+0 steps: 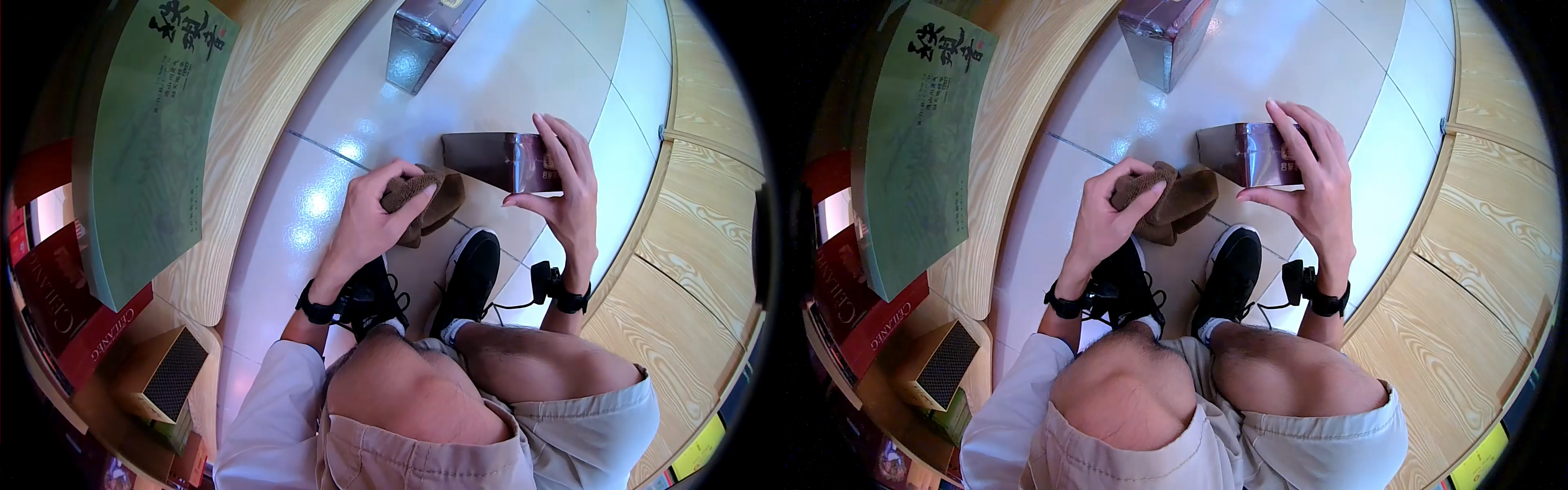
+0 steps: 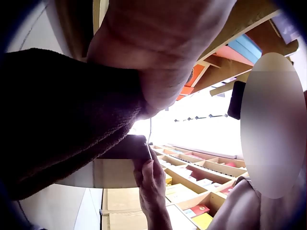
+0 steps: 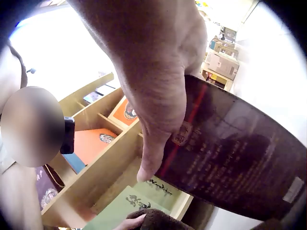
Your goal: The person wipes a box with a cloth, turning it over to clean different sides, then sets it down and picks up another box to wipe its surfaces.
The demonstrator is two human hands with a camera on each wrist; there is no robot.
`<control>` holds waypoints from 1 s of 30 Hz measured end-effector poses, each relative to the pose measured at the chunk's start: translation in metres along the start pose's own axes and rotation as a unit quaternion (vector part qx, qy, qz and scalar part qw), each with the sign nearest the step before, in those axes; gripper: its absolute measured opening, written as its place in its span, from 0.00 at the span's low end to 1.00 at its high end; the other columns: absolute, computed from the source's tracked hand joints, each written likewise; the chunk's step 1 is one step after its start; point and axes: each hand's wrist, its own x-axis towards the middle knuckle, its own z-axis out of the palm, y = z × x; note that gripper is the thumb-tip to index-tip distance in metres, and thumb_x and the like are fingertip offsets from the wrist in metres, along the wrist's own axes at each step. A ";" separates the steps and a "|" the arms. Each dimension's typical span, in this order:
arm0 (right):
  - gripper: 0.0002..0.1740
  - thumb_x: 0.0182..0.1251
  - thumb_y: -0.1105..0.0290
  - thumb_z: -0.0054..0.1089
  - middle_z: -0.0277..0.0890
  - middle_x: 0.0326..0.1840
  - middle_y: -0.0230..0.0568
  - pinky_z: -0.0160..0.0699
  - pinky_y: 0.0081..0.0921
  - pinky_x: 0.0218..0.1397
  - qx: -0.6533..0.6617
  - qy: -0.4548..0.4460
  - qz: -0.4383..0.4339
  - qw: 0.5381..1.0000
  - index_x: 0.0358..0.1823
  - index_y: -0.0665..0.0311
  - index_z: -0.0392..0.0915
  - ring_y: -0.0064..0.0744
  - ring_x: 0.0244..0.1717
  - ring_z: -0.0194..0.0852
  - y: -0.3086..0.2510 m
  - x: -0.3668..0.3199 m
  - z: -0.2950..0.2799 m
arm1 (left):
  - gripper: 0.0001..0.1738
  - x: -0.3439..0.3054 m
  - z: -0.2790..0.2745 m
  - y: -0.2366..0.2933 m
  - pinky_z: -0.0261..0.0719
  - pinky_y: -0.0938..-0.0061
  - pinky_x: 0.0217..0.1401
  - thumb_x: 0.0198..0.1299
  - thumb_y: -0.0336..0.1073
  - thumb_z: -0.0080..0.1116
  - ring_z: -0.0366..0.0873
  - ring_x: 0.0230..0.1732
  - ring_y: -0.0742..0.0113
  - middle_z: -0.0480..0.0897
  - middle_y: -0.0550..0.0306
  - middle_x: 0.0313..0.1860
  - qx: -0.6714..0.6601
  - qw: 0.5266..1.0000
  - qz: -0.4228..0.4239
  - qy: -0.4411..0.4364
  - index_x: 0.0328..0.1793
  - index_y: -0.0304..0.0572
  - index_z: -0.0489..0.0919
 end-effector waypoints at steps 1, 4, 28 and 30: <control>0.59 0.37 0.42 0.86 0.79 0.71 0.45 0.78 0.52 0.73 0.005 0.000 0.000 1.000 0.77 0.55 0.78 0.54 0.71 0.76 0.000 0.000 0.000 | 0.11 0.000 0.001 0.000 0.80 0.76 0.44 0.71 0.34 0.69 0.81 0.39 0.76 0.87 0.57 0.35 0.000 1.000 0.000 0.000 0.48 0.32 0.82; 0.59 0.36 0.46 0.88 0.78 0.75 0.45 0.77 0.51 0.75 0.032 0.005 0.000 0.999 0.77 0.55 0.78 0.54 0.74 0.74 0.004 0.001 0.000 | 0.11 -0.001 0.003 0.003 0.80 0.75 0.44 0.70 0.33 0.69 0.83 0.39 0.75 0.88 0.55 0.36 0.010 0.999 0.035 -0.003 0.49 0.32 0.83; 0.56 0.43 0.35 0.74 0.69 0.83 0.50 0.67 0.58 0.82 0.002 0.029 -0.013 0.999 0.75 0.59 0.79 0.62 0.86 0.57 -0.003 -0.018 -0.019 | 0.19 0.013 0.064 0.035 0.88 0.63 0.43 0.50 0.28 0.82 0.91 0.40 0.50 0.91 0.50 0.40 -0.054 0.943 0.297 -0.143 0.50 0.42 0.90; 0.54 0.46 0.35 0.73 0.70 0.82 0.50 0.66 0.59 0.82 -0.002 0.048 -0.014 0.999 0.74 0.59 0.80 0.62 0.86 0.58 -0.002 -0.023 -0.021 | 0.20 0.016 0.069 0.037 0.89 0.64 0.43 0.50 0.29 0.82 0.91 0.40 0.50 0.91 0.50 0.41 -0.056 0.940 0.309 -0.135 0.50 0.42 0.90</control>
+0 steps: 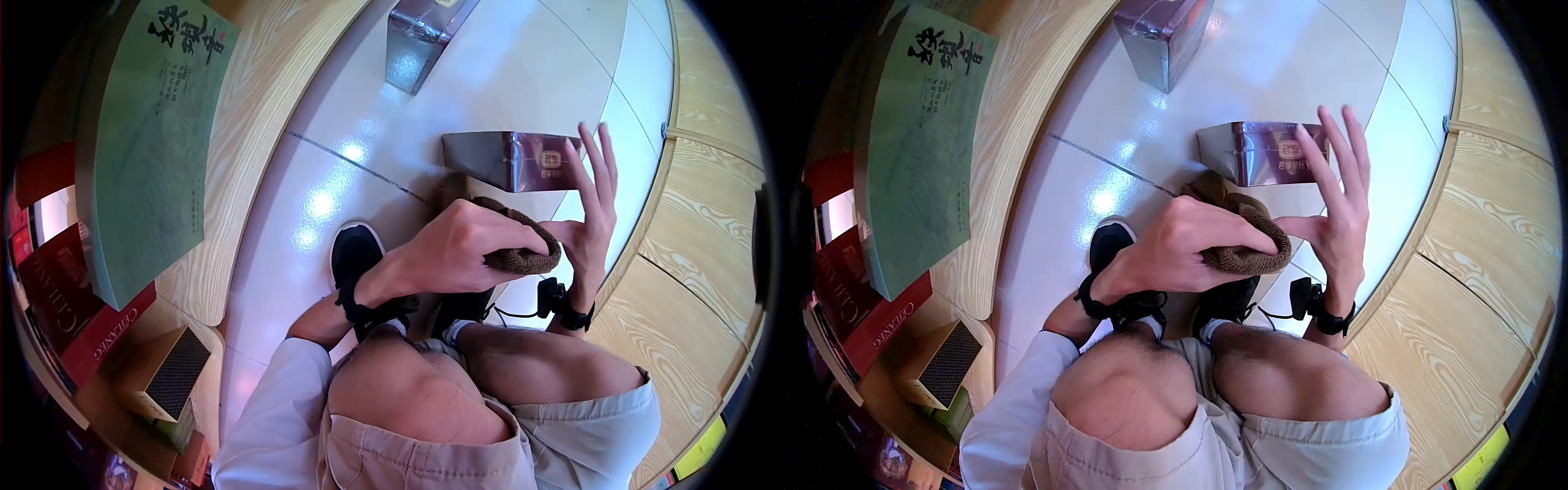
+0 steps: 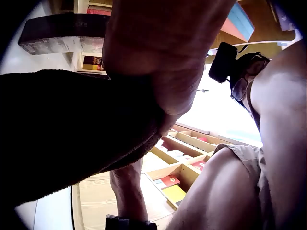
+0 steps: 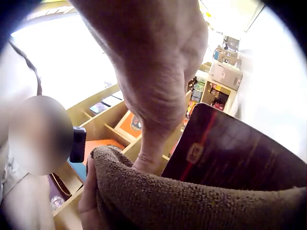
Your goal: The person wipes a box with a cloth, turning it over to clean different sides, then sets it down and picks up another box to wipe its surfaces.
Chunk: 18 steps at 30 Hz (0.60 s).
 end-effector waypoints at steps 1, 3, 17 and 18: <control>0.51 0.48 0.35 0.72 0.73 0.80 0.50 0.66 0.60 0.82 -0.045 0.024 -0.009 0.999 0.72 0.58 0.82 0.62 0.85 0.61 0.000 -0.004 -0.003 | 0.20 0.002 0.001 0.000 0.89 0.64 0.43 0.51 0.29 0.82 0.92 0.40 0.51 0.91 0.50 0.41 0.000 1.000 0.013 0.008 0.51 0.42 0.90; 0.42 0.57 0.36 0.71 0.82 0.72 0.47 0.68 0.61 0.80 -0.103 0.090 -0.031 0.990 0.65 0.59 0.86 0.60 0.79 0.69 0.001 -0.012 -0.008 | 0.20 0.007 0.001 0.001 0.90 0.64 0.44 0.51 0.29 0.82 0.92 0.41 0.51 0.92 0.51 0.41 -0.001 1.000 0.021 0.018 0.52 0.42 0.90; 0.21 0.59 0.69 0.81 0.90 0.39 0.47 0.88 0.30 0.46 0.286 0.126 0.197 0.929 0.49 0.76 0.85 0.36 0.38 0.90 -0.006 -0.050 -0.026 | 0.31 0.037 0.042 0.009 0.88 0.58 0.57 0.65 0.32 0.74 0.89 0.50 0.44 0.89 0.43 0.51 -0.066 0.992 0.097 -0.046 0.73 0.30 0.79; 0.20 0.60 0.71 0.79 0.90 0.40 0.46 0.87 0.29 0.48 0.258 0.096 0.194 0.942 0.50 0.76 0.85 0.34 0.39 0.89 0.005 -0.057 -0.030 | 0.31 0.038 0.043 0.010 0.87 0.57 0.58 0.65 0.33 0.74 0.88 0.53 0.42 0.88 0.40 0.53 -0.042 0.992 0.108 -0.040 0.72 0.28 0.79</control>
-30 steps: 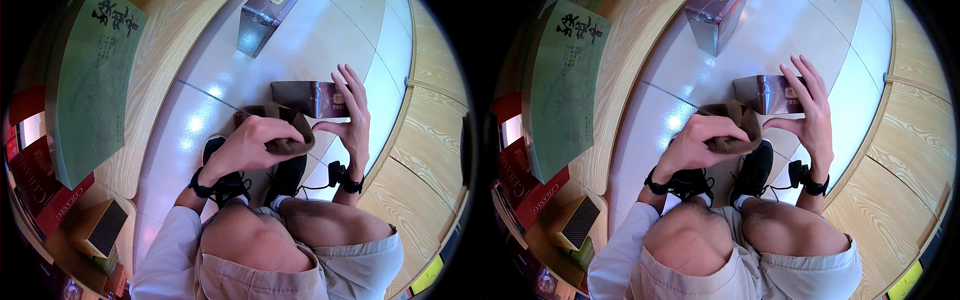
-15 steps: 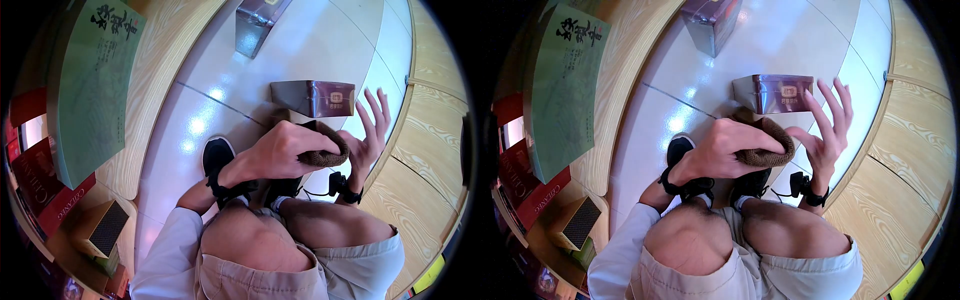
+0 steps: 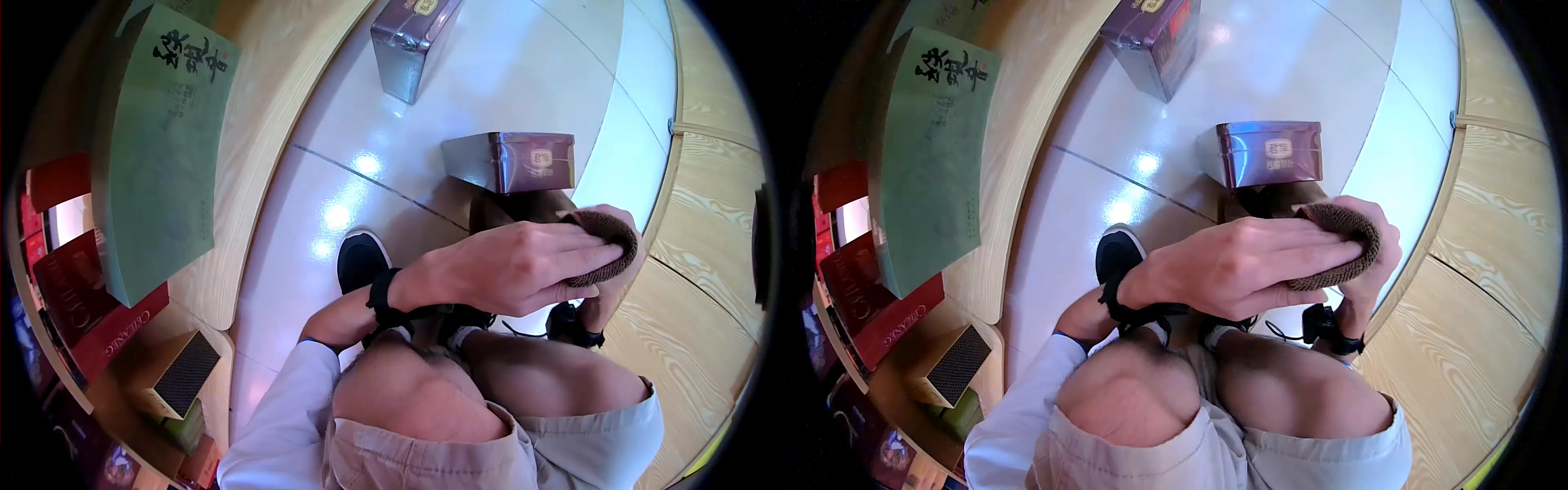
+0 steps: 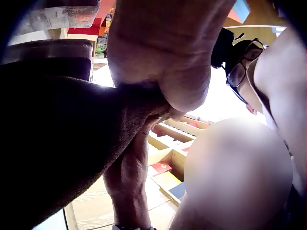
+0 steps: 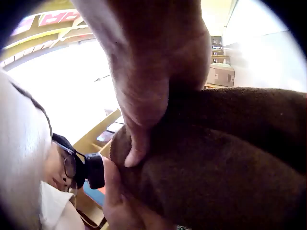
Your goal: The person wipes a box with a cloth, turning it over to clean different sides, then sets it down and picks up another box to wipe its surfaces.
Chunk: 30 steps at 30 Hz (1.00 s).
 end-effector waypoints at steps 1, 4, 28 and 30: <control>0.19 0.61 0.73 0.77 0.90 0.41 0.44 0.86 0.28 0.49 -0.034 -0.024 -0.001 0.999 0.51 0.75 0.85 0.33 0.41 0.89 0.007 -0.001 -0.007 | 0.32 0.001 -0.001 0.001 0.87 0.55 0.60 0.65 0.34 0.74 0.86 0.57 0.40 0.87 0.38 0.56 0.025 1.000 0.011 0.002 0.72 0.25 0.79; 0.16 0.67 0.78 0.70 0.88 0.48 0.43 0.83 0.27 0.54 0.015 -0.052 0.058 0.997 0.54 0.75 0.84 0.28 0.48 0.85 0.013 -0.003 -0.014 | 0.31 0.002 -0.006 0.008 0.86 0.55 0.64 0.64 0.36 0.75 0.85 0.61 0.38 0.86 0.36 0.60 0.060 0.998 -0.006 -0.007 0.69 0.23 0.80; 0.53 0.62 0.53 0.82 0.83 0.66 0.50 0.86 0.36 0.56 0.064 -0.190 0.211 0.957 0.86 0.50 0.63 0.41 0.48 0.88 0.057 0.011 -0.016 | 0.48 0.038 -0.037 -0.001 0.84 0.62 0.66 0.46 0.39 0.88 0.86 0.63 0.54 0.85 0.43 0.66 0.364 0.881 -0.278 -0.117 0.76 0.36 0.78; 0.59 0.56 0.49 0.86 0.82 0.69 0.54 0.84 0.40 0.61 0.047 -0.198 0.203 0.958 0.88 0.48 0.61 0.47 0.56 0.86 0.054 0.009 -0.016 | 0.47 0.037 -0.029 0.003 0.85 0.64 0.65 0.46 0.38 0.88 0.87 0.60 0.56 0.87 0.43 0.63 0.349 0.879 -0.301 -0.122 0.75 0.36 0.79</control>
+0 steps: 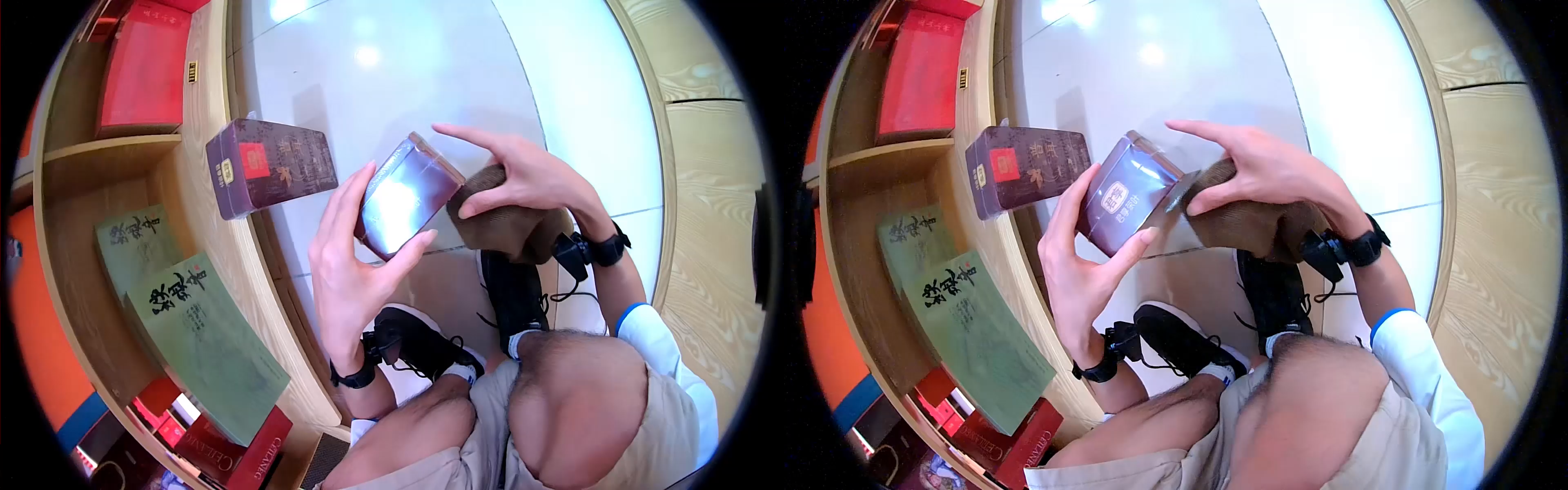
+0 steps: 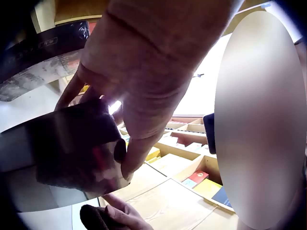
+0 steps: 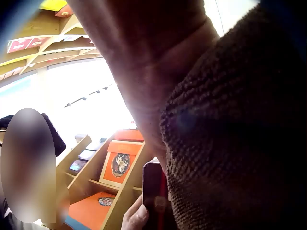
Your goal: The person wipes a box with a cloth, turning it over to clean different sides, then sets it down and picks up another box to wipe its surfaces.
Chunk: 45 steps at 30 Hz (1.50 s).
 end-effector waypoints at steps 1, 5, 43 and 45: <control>0.59 0.56 0.49 0.86 0.82 0.69 0.54 0.84 0.40 0.61 0.004 0.002 0.003 1.000 0.88 0.48 0.61 0.47 0.56 0.86 0.001 0.003 0.002 | 0.46 0.001 0.000 0.000 0.85 0.65 0.64 0.46 0.38 0.87 0.88 0.58 0.59 0.88 0.44 0.60 -0.015 1.000 -0.022 -0.008 0.74 0.35 0.80; 0.60 0.53 0.46 0.87 0.82 0.69 0.54 0.83 0.41 0.65 0.039 -0.003 -0.073 0.997 0.86 0.49 0.64 0.47 0.60 0.85 0.017 0.034 0.012 | 0.41 0.006 -0.001 -0.011 0.89 0.65 0.55 0.44 0.37 0.86 0.92 0.52 0.55 0.90 0.40 0.55 -0.013 0.999 -0.013 0.027 0.68 0.31 0.84; 0.76 0.52 0.43 0.84 0.73 0.16 0.50 0.77 0.48 0.29 -0.165 0.033 -0.164 0.972 0.91 0.62 0.39 0.58 0.21 0.77 -0.017 0.032 0.109 | 0.23 -0.057 0.007 -0.018 0.85 0.74 0.55 0.66 0.33 0.76 0.86 0.50 0.68 0.89 0.45 0.51 -0.107 0.920 -0.253 0.278 0.60 0.27 0.79; 0.76 0.51 0.43 0.84 0.73 0.17 0.50 0.77 0.48 0.30 -0.167 0.023 -0.159 0.973 0.91 0.61 0.39 0.59 0.22 0.77 -0.018 0.033 0.109 | 0.23 -0.061 0.006 -0.019 0.84 0.74 0.55 0.67 0.33 0.76 0.85 0.51 0.68 0.88 0.47 0.52 -0.131 0.916 -0.256 0.282 0.60 0.29 0.78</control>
